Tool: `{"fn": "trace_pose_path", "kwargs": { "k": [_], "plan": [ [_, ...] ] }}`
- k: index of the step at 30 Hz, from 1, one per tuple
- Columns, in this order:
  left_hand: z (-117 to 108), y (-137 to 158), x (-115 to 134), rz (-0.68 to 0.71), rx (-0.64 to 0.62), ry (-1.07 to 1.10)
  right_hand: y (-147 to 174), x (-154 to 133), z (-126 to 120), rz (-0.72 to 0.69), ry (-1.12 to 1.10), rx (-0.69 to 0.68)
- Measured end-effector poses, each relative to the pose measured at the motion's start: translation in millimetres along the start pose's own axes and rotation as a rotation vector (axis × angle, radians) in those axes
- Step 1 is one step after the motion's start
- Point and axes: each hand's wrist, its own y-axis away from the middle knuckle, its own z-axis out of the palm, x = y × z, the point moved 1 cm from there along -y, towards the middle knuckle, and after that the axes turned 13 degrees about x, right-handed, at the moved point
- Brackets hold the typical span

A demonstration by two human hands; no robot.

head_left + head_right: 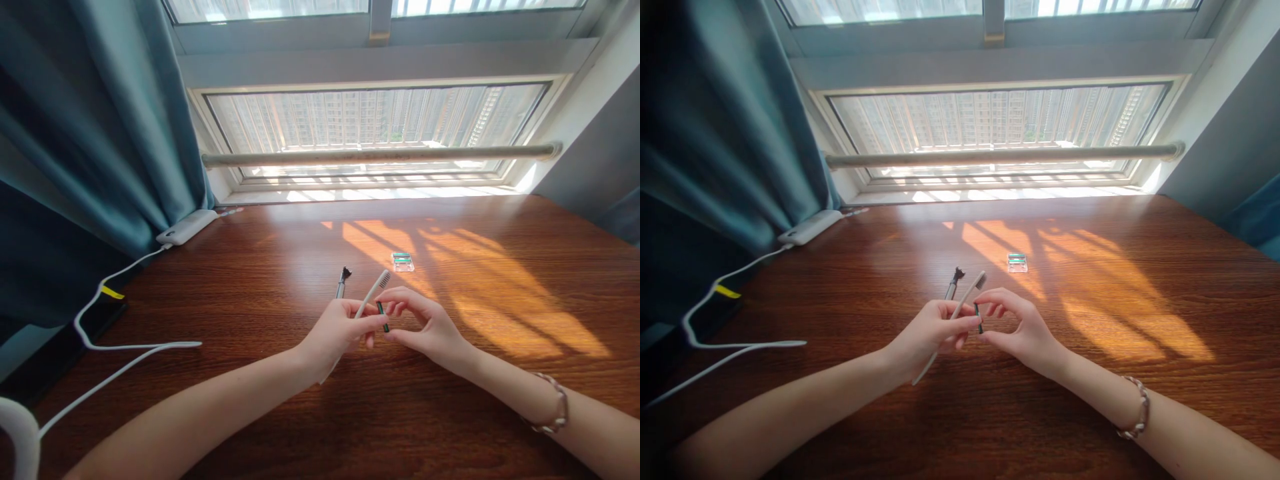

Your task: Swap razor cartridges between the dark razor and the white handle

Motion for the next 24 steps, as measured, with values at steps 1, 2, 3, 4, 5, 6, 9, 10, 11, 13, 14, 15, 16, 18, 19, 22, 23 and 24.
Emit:
{"fn": "trace_pose_path", "kwargs": {
  "k": [1,2,3,4,5,6,9,10,11,13,14,15,16,18,19,22,23,24],
  "plan": [
    [0,0,1,0.015,0.002,0.000,1,-1,1,-0.017,0.008,-0.003],
    [0,1,1,0.034,-0.001,0.000,1,-3,1,-0.031,0.013,-0.006],
    [0,1,2,0.057,-0.004,0.001,1,-4,1,-0.043,0.016,-0.007],
    [0,1,3,0.080,-0.005,0.004,2,-5,2,-0.049,0.018,-0.012],
    [0,2,4,0.103,-0.004,0.004,2,-5,2,-0.049,0.018,-0.017],
    [0,2,6,0.124,0.001,0.001,2,-5,2,-0.042,0.015,-0.020],
    [0,3,9,0.165,0.012,-0.025,2,-7,2,-0.010,0.003,-0.017],
    [1,4,10,0.166,0.010,-0.035,2,-7,2,-0.009,0.005,-0.016],
    [1,4,10,0.159,0.007,-0.042,1,-7,2,-0.017,0.011,-0.014],
    [2,4,9,0.118,0.003,-0.044,1,-8,2,-0.049,0.031,-0.012],
    [2,4,7,0.090,0.001,-0.042,1,-8,2,-0.074,0.040,-0.004],
    [2,3,6,0.063,-0.002,-0.038,1,-8,2,-0.101,0.046,0.008],
    [2,3,3,0.041,-0.004,-0.030,2,-9,2,-0.127,0.053,0.021],
    [1,1,-1,0.013,-0.016,-0.002,2,-9,2,-0.170,0.067,0.050],
    [1,1,-3,0.003,-0.027,0.016,3,-10,2,-0.185,0.075,0.063],
    [0,0,-6,-0.031,-0.053,0.055,4,-11,2,-0.211,0.102,0.085],
    [-1,0,-6,-0.041,-0.057,0.060,4,-11,2,-0.216,0.109,0.088],
    [-1,0,-6,-0.050,-0.061,0.061,5,-11,1,-0.220,0.115,0.094]
  ]
}}
